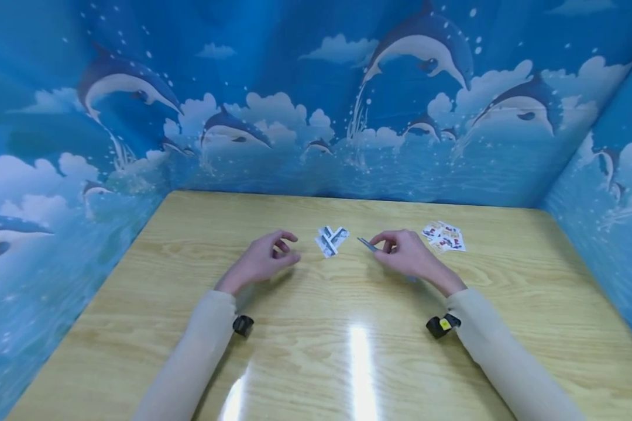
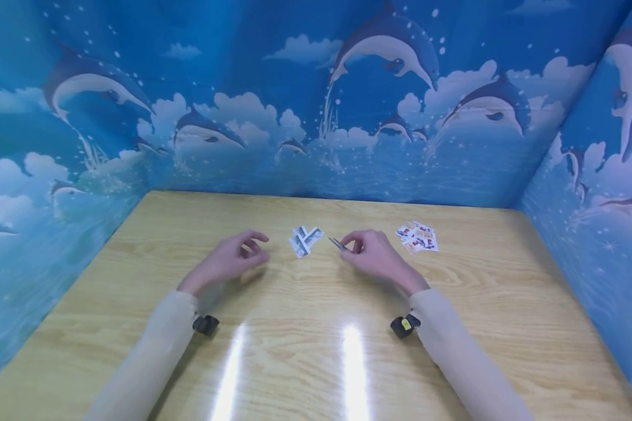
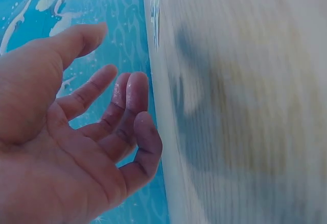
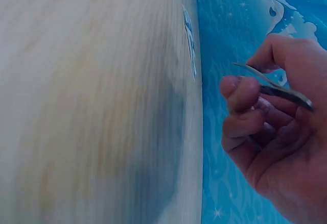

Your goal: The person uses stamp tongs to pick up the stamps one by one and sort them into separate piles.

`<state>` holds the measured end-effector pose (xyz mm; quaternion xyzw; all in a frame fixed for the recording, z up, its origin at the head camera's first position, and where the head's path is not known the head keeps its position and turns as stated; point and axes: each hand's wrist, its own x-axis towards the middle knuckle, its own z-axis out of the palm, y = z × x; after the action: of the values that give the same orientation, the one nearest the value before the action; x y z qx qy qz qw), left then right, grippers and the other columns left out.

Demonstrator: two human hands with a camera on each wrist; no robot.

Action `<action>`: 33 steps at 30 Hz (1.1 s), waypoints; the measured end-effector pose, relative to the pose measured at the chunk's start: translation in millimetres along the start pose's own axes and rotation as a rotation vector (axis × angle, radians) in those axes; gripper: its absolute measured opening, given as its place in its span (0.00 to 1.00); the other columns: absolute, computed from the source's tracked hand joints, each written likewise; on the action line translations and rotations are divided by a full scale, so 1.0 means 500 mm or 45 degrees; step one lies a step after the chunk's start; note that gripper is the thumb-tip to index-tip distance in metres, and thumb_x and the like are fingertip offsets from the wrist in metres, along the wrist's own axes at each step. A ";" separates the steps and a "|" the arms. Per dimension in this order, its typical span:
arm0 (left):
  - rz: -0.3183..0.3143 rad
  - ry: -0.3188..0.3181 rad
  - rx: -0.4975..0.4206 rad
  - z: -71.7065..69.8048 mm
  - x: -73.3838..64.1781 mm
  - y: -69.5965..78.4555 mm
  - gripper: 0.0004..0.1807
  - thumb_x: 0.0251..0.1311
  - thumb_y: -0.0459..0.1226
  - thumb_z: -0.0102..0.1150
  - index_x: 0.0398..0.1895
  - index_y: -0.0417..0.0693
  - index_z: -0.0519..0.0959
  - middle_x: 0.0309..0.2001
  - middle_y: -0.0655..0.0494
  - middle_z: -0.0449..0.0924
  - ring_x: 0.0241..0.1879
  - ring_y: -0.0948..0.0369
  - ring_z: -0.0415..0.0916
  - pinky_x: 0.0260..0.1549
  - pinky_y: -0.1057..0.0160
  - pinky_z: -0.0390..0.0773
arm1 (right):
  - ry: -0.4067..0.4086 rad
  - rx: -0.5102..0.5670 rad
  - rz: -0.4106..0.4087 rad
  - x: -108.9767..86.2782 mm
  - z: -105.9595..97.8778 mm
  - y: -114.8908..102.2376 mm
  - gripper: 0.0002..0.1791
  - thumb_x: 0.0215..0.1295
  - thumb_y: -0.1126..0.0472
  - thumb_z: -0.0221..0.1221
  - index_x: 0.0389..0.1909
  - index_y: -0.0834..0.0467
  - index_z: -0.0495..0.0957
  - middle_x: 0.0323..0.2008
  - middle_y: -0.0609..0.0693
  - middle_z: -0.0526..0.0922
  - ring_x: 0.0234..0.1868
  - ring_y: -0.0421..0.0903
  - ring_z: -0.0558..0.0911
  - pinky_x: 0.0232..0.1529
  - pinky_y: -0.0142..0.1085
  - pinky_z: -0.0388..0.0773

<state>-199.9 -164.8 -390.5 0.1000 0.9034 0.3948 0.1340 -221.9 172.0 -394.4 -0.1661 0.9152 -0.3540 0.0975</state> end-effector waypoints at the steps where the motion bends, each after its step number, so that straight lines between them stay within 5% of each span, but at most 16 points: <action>1: 0.009 -0.005 0.003 0.001 -0.003 0.000 0.28 0.68 0.46 0.64 0.68 0.49 0.72 0.53 0.49 0.79 0.48 0.55 0.80 0.45 0.58 0.81 | -0.004 -0.001 -0.003 -0.008 -0.003 0.004 0.17 0.65 0.60 0.60 0.54 0.58 0.83 0.31 0.52 0.84 0.24 0.44 0.76 0.24 0.34 0.72; 12: 0.088 -0.065 -0.015 0.032 -0.039 0.008 0.27 0.66 0.46 0.66 0.67 0.52 0.74 0.51 0.52 0.80 0.46 0.59 0.80 0.46 0.59 0.81 | -0.092 -0.006 -0.012 -0.090 -0.023 0.024 0.23 0.65 0.63 0.58 0.61 0.61 0.78 0.32 0.49 0.88 0.25 0.42 0.81 0.28 0.34 0.77; 33: 0.219 -0.208 -0.053 0.085 -0.070 0.032 0.27 0.66 0.45 0.67 0.67 0.53 0.74 0.50 0.54 0.81 0.44 0.63 0.79 0.48 0.61 0.80 | -0.164 0.138 0.255 -0.172 0.010 0.028 0.32 0.62 0.65 0.63 0.67 0.68 0.70 0.33 0.52 0.83 0.20 0.45 0.83 0.23 0.36 0.80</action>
<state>-151.8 -134.9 -400.7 0.2063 0.8692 0.4139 0.1749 -144.2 211.0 -402.2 -0.0909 0.8985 -0.3802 0.1996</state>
